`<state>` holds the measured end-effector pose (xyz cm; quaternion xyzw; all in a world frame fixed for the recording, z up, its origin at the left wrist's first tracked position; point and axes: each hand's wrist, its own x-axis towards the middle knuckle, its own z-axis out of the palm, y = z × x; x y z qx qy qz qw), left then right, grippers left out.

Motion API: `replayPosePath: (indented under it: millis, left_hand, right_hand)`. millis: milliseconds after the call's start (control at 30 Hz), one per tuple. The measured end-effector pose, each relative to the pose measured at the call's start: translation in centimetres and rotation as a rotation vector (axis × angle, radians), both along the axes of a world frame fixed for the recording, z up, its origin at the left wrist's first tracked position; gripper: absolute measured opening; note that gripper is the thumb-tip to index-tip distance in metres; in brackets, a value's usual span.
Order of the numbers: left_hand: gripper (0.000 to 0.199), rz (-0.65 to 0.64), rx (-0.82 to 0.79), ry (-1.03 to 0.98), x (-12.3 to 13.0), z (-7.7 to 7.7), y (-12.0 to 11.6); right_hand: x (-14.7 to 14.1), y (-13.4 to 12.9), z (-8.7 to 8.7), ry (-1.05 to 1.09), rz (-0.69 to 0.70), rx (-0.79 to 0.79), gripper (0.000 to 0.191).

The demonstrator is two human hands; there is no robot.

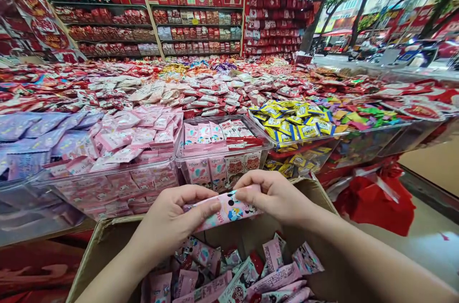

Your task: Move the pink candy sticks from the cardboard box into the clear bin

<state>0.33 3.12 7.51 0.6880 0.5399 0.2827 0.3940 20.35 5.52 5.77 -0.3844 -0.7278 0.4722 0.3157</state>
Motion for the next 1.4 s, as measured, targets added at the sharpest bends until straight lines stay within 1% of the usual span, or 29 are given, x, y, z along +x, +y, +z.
replayPosePath:
  millis: [67, 100, 133, 200, 300, 367, 433, 467, 500, 533, 600, 633, 667, 700, 767, 800, 867, 933, 967, 1000, 1067, 1133, 1233, 1300, 1400]
  left_hand:
    - [0.021, 0.057, -0.010, -0.098, 0.2, -0.1, -0.1]
    - [0.022, 0.081, -0.008, -0.130, 0.3, -0.2, -0.2]
    - [0.023, 0.103, -0.005, -0.155, 0.4, -0.2, -0.3]
    - [0.025, 0.144, -0.003, -0.195, 0.6, -0.2, -0.5]
    - [0.025, 0.221, 0.018, -0.245, 0.4, -0.4, -0.5]
    - [0.025, 0.282, 0.038, -0.282, 0.2, -0.5, -0.3]
    - [0.028, 0.316, 0.031, -0.325, 0.1, -0.7, 0.0]
    - [0.030, 0.321, 0.010, -0.341, 0.1, -0.7, 0.1]
    - [0.033, 0.324, -0.016, -0.351, 0.1, -0.7, 0.2]
    - [0.035, 0.324, -0.050, -0.353, 0.1, -0.7, 0.2]
    - [0.041, 0.323, -0.139, -0.358, 0.2, -0.6, 0.2]
    - [0.044, 0.318, -0.186, -0.369, 0.3, -0.5, 0.1]
    - [0.046, 0.309, -0.230, -0.392, 0.3, -0.4, 0.1]
    - [0.047, 0.297, -0.271, -0.427, 0.3, -0.1, 0.0]
    - [0.047, 0.285, -0.325, -0.520, 0.0, 0.4, -0.2]
    - [0.045, 0.289, -0.329, -0.563, -0.2, 0.7, -0.2]
    - [0.042, 0.298, -0.301, -0.595, -0.6, 1.0, -0.1]
    - [0.040, 0.293, -0.257, -0.545, -1.1, 0.8, 0.2]
    - [0.039, 0.279, -0.245, -0.503, -1.2, 0.5, 0.5]
    - [0.038, 0.256, -0.240, -0.462, -1.3, 0.1, 0.7]
    - [0.037, 0.207, -0.229, -0.395, -1.3, -0.8, 1.0]
    - [0.037, 0.172, -0.206, -0.348, -1.1, -1.5, 1.1]
    - [0.036, 0.160, -0.184, -0.312, -1.1, -1.9, 1.0]
    - [0.035, 0.152, -0.179, -0.312, -1.2, -1.9, 0.9]
    - [0.034, 0.141, -0.176, -0.316, -1.4, -1.8, 1.0]
  right_hand:
    - [0.1, 0.1, 0.0, 0.089, -0.011, -0.202, 0.021]
    - [0.3, 0.2, 0.0, 0.125, -0.009, -0.249, 0.023]
    - [0.4, 0.1, 0.1, 0.151, -0.017, -0.257, 0.024]
    - [0.6, -0.1, 0.3, 0.173, -0.051, -0.211, 0.026]
    - [0.6, -0.5, 0.3, 0.132, -0.081, -0.124, 0.029]
    - [0.5, -0.7, 0.3, 0.057, -0.093, 0.012, 0.028]
    - [0.5, -0.8, 0.4, -0.029, -0.105, 0.164, 0.026]
    - [0.6, -0.8, 0.4, -0.056, -0.101, 0.239, 0.024]
    - [0.8, -0.9, 0.6, -0.072, -0.066, 0.323, 0.022]
    - [0.9, -0.9, 0.7, -0.079, 0.002, 0.411, 0.025]
    - [1.1, -1.0, 1.0, -0.100, 0.184, 0.600, 0.046]
    - [1.1, -1.1, 1.2, -0.118, 0.264, 0.696, 0.051]
    - [1.1, -1.2, 1.3, -0.137, 0.315, 0.787, 0.048]
    - [1.1, -1.3, 1.4, -0.151, 0.322, 0.875, 0.041]
    - [1.0, -1.4, 1.6, -0.153, 0.269, 1.047, 0.033]
    - [1.1, -1.4, 1.8, -0.142, 0.233, 1.115, 0.032]
    - [1.3, -1.2, 2.5, -0.103, 0.163, 1.196, 0.032]
    - [1.6, -0.5, 3.9, -0.098, 0.070, 1.231, 0.033]
    - [1.6, 0.1, 4.7, -0.129, 0.014, 1.246, 0.034]
    - [1.6, 0.9, 5.6, -0.191, -0.049, 1.254, 0.034]
    - [1.1, 2.9, 7.1, -0.383, -0.162, 1.233, 0.031]
    - [0.0, 5.3, 8.2, -0.587, -0.211, 1.180, 0.027]
    - [-2.3, 8.8, 8.6, -0.840, -0.167, 1.115, 0.024]
    - [-3.7, 10.6, 8.3, -0.957, -0.128, 1.099, 0.024]
    - [-5.2, 12.3, 7.6, -1.070, -0.106, 1.055, 0.024]
